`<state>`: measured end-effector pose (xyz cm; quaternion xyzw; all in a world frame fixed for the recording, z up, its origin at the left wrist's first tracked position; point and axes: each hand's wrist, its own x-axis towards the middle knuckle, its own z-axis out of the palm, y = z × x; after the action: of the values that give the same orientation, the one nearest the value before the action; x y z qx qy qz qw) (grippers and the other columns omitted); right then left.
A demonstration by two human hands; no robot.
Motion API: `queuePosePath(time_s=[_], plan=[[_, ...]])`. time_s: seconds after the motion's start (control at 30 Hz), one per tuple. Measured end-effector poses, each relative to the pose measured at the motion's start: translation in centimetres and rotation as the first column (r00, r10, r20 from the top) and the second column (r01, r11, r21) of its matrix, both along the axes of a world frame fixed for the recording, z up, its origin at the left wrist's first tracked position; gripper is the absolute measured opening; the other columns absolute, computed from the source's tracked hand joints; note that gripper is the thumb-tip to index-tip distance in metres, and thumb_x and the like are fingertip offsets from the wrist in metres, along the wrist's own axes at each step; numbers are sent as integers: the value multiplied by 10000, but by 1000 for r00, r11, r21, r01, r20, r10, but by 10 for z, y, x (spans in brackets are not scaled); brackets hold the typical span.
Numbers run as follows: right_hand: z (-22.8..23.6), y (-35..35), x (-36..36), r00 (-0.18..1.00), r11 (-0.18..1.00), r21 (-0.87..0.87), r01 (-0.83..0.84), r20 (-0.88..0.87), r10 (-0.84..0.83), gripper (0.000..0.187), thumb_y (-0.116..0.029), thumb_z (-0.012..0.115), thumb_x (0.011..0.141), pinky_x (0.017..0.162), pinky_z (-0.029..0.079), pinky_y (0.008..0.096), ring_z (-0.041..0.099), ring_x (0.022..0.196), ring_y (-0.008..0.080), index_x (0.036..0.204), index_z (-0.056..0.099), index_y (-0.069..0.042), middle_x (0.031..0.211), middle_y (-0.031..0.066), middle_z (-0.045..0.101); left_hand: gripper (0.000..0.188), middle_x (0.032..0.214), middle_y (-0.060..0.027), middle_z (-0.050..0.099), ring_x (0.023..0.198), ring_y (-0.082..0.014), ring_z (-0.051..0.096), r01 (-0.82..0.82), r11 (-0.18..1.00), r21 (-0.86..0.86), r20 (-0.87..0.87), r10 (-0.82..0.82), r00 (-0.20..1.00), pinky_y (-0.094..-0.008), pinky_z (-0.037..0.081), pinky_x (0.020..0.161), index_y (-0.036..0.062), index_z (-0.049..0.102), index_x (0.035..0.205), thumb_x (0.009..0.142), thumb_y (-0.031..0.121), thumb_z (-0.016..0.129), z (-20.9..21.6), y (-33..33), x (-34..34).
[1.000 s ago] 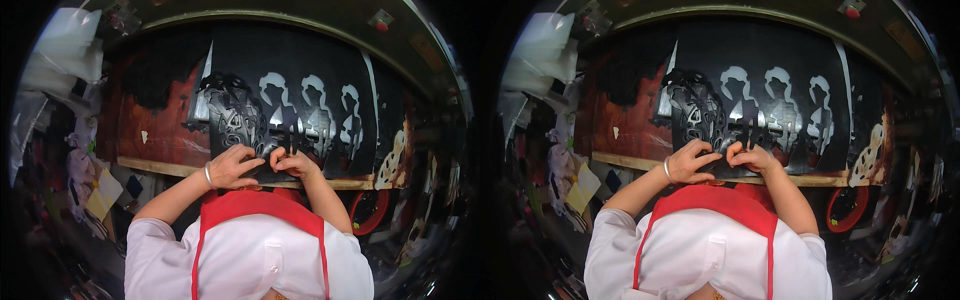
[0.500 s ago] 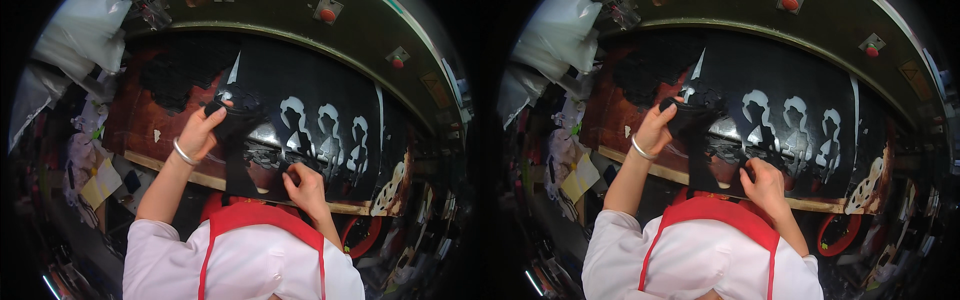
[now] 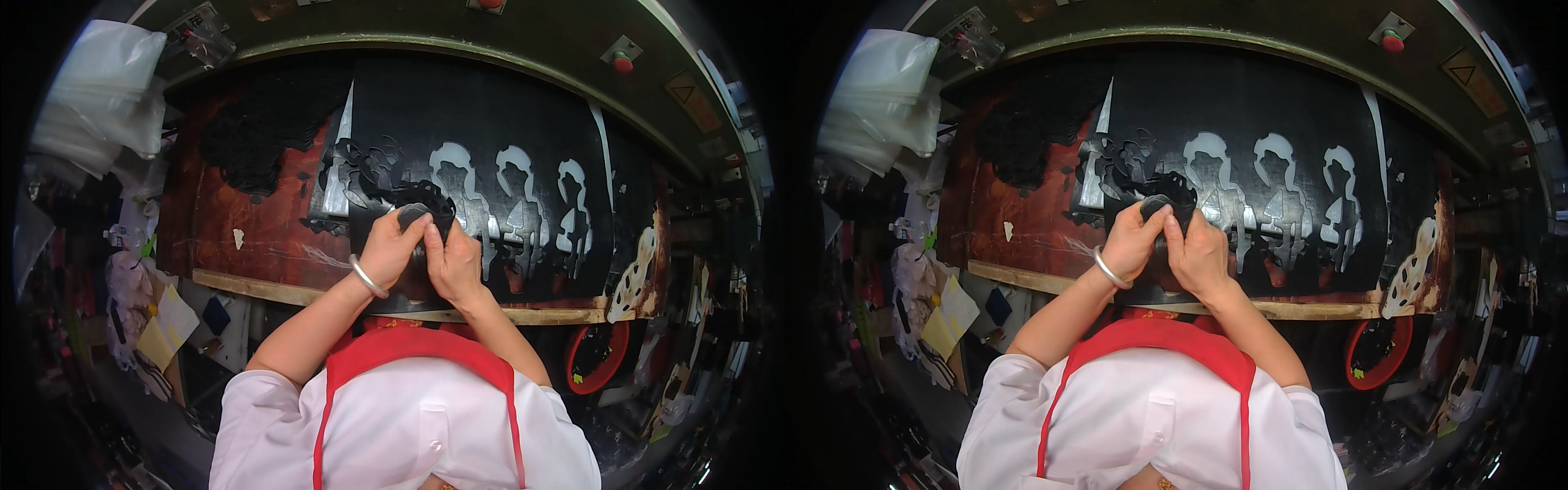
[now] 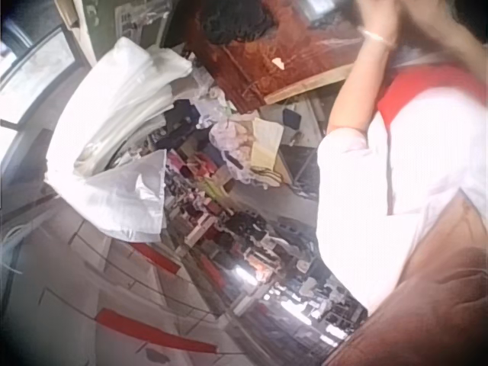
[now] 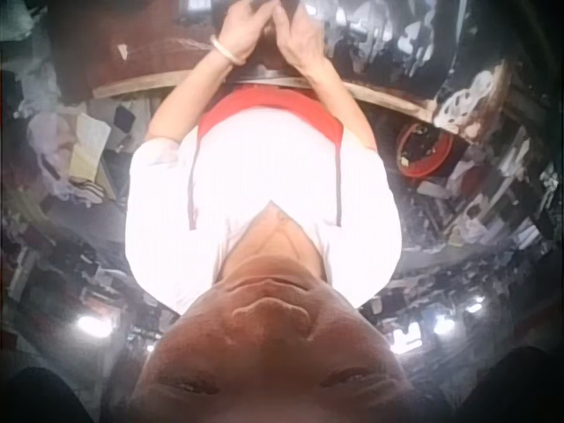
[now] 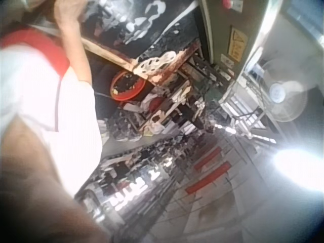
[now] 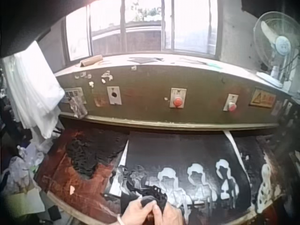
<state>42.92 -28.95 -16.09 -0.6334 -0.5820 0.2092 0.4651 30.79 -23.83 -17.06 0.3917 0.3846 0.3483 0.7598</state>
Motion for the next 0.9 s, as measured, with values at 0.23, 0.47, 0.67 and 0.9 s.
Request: queuePosePath(time_s=[0.23, 0.47, 0.67, 0.9], plan=[[-10, -3, 21, 992, 992, 24, -121, -35, 122, 172, -154, 519, 943, 543, 483, 434, 613, 621, 414, 924, 570, 9, 689, 215, 614, 168, 844, -14, 617, 730, -84, 580, 12, 1000, -28, -84, -14, 996, -237, 496, 638, 14, 608, 894, 960, 164, 571, 2, -2, 7], [-24, -3, 22, 985, 998, -20, -56, -164, 52, 296, -157, 426, 988, 501, 481, 344, 631, 537, 266, 758, 519, 5, 615, 143, 605, 126, 895, -29, 643, 800, -103, 613, -38, 984, -175, 314, 92, 945, -253, 517, 733, 9, 613, 979, 948, 127, 584, 6, -1, 8], [-26, 15, -2, 917, 932, 360, -47, 386, -102, 311, -196, 446, 974, 504, 435, 419, 590, 555, 340, 756, 570, -12, 607, 161, 562, 179, 904, -54, 643, 868, -147, 611, -269, 600, 753, -60, 470, 881, -272, 478, 810, 31, 654, 996, 841, 116, 677, 24, -16, 25], [-68, -6, 28, 954, 968, 178, 178, 209, -214, 392, -201, 411, 977, 458, 345, 475, 510, 486, 408, 674, 501, 32, 542, 232, 500, 354, 818, -46, 643, 505, -91, 573, -597, 713, 366, 130, 596, 792, -249, 459, 488, 25, 627, 955, 897, 373, 649, 106, 61, -53]])
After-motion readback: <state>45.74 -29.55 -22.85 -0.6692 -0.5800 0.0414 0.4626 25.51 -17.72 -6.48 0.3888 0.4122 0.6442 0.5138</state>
